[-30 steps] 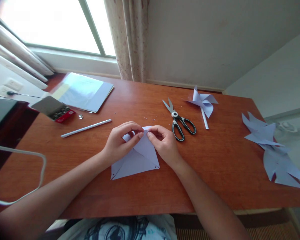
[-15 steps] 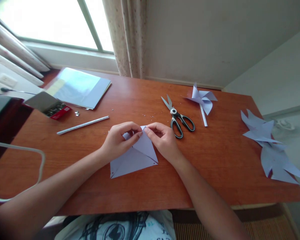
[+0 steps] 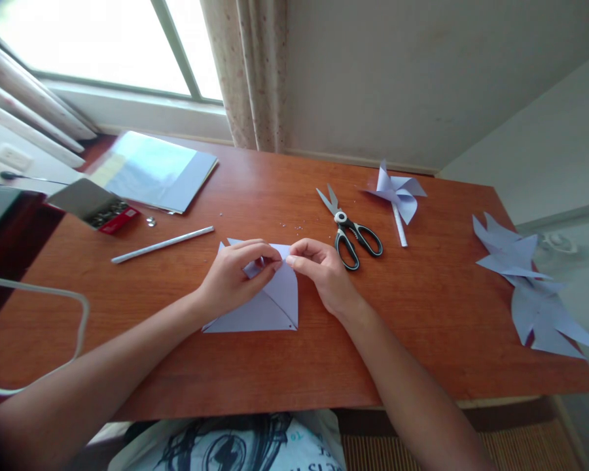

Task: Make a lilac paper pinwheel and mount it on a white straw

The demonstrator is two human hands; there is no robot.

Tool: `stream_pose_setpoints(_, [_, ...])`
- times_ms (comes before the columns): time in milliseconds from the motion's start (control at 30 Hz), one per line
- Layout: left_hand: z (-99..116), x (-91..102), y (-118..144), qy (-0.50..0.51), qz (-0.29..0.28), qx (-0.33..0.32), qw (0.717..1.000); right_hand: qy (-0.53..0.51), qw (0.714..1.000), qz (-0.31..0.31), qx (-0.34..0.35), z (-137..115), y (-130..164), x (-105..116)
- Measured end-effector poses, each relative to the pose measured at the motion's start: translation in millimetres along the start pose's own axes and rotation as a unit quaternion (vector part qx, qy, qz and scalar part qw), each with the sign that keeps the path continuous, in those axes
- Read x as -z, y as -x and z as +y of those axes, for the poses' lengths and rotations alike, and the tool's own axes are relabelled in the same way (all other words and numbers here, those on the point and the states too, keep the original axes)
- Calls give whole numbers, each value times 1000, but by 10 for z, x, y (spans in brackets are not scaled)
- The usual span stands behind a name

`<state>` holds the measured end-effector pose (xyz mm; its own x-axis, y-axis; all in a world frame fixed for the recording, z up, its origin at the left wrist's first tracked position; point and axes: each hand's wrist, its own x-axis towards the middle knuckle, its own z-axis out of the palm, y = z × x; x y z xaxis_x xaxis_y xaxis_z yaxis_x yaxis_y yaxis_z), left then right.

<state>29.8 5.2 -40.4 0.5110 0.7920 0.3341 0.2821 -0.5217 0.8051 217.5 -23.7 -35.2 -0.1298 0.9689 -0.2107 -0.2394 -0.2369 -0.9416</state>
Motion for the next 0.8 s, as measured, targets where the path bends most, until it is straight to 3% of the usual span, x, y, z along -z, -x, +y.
stream_pose_setpoints(100, [1, -7, 2, 0, 1, -3, 1000, -12, 1000, -7, -19, 5, 0, 14])
stream_pose_setpoints(233, [-4, 18, -12, -14, 30, 9, 999, 9, 999, 38, 13, 2, -25, 34])
stream_pose_setpoints(433, [-161, 227, -109, -39, 215, 52, 975, -17, 996, 83, 28, -58, -47, 84])
stream_pose_setpoints(533, [-298, 317, -162, -4, 266, 100, 959, -61, 994, 88, 20, -111, -35, 106])
stream_pose_setpoints(700, [-386, 298, -184, 144, 224, 167, 949, -89, 990, 104, 11, -200, -17, 118])
stream_pose_setpoints(800, [-300, 252, -177, 244, 184, 233, 923, -85, 991, 108, 8, -233, -17, 122])
